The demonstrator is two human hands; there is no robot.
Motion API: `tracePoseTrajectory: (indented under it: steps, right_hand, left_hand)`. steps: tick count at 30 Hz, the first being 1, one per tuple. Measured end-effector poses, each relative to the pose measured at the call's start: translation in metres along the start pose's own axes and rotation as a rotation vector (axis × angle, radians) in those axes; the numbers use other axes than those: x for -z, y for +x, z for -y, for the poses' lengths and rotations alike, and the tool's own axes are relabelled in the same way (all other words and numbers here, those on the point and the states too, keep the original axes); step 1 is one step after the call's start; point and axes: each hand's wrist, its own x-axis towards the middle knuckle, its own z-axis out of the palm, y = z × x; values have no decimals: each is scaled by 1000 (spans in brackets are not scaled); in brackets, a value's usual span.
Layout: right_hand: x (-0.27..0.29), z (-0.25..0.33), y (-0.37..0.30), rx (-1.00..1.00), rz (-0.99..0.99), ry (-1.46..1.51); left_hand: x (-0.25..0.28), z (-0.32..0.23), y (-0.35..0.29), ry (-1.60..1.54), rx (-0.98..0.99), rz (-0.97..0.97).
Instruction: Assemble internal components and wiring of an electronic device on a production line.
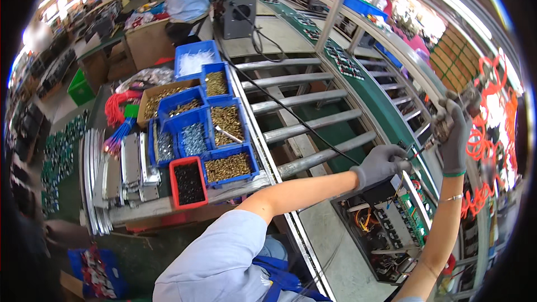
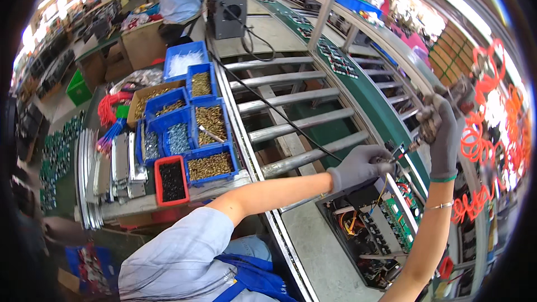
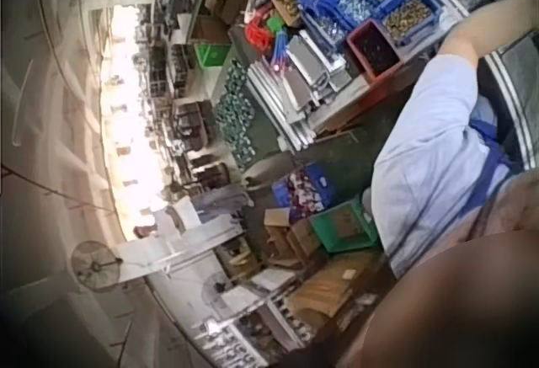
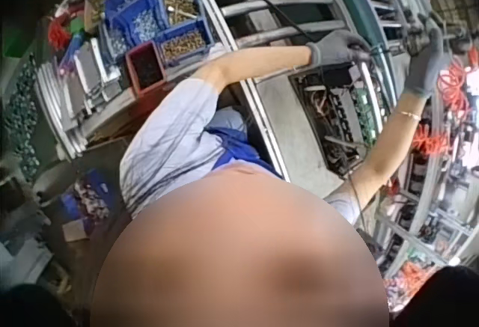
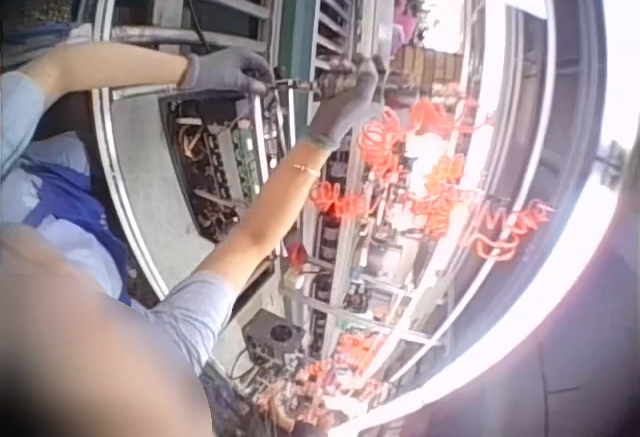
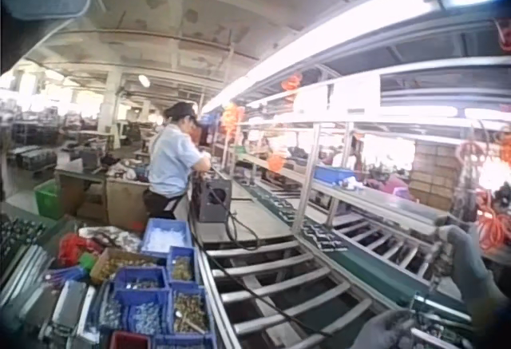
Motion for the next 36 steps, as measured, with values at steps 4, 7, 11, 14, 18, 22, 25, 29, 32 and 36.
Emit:
tracePoseTrajectory:
  steps: [4, 7, 11, 14, 18, 22, 25, 29, 32, 36]
  right_hand:
    - [0, 31, -28, 56, -131, -54]
    - [-9, 41, -74, 96, -108, 67]
    - [-21, 49, -184, 355, 197, 210]
    - [-68, 54, -275, 381, 157, 105]
    - [-44, 56, -357, 181, 493, 323]
    - [-90, 80, -402, 351, 87, 189]
    - [-109, 104, -410, 322, -91, 25]
    - [-109, 118, -413, 278, 33, -95]
    - [-118, 112, -419, 463, -188, 182]
    - [-118, 121, -421, 509, -155, 217]
  left_hand:
    - [31, 21, -49, -349, 434, -478]
    - [67, 85, -104, -539, 706, -463]
    - [47, 55, -180, -893, 789, -351]
    - [34, 64, -239, -924, 859, -340]
    - [12, 76, -292, -947, 1029, -242]
    - [16, 55, -323, -970, 980, -75]
    - [15, 12, -322, -872, 971, -24]
    - [24, -15, -322, -805, 908, 138]
    - [31, -29, -321, -794, 894, 233]
    - [27, -32, -320, -451, 743, 249]
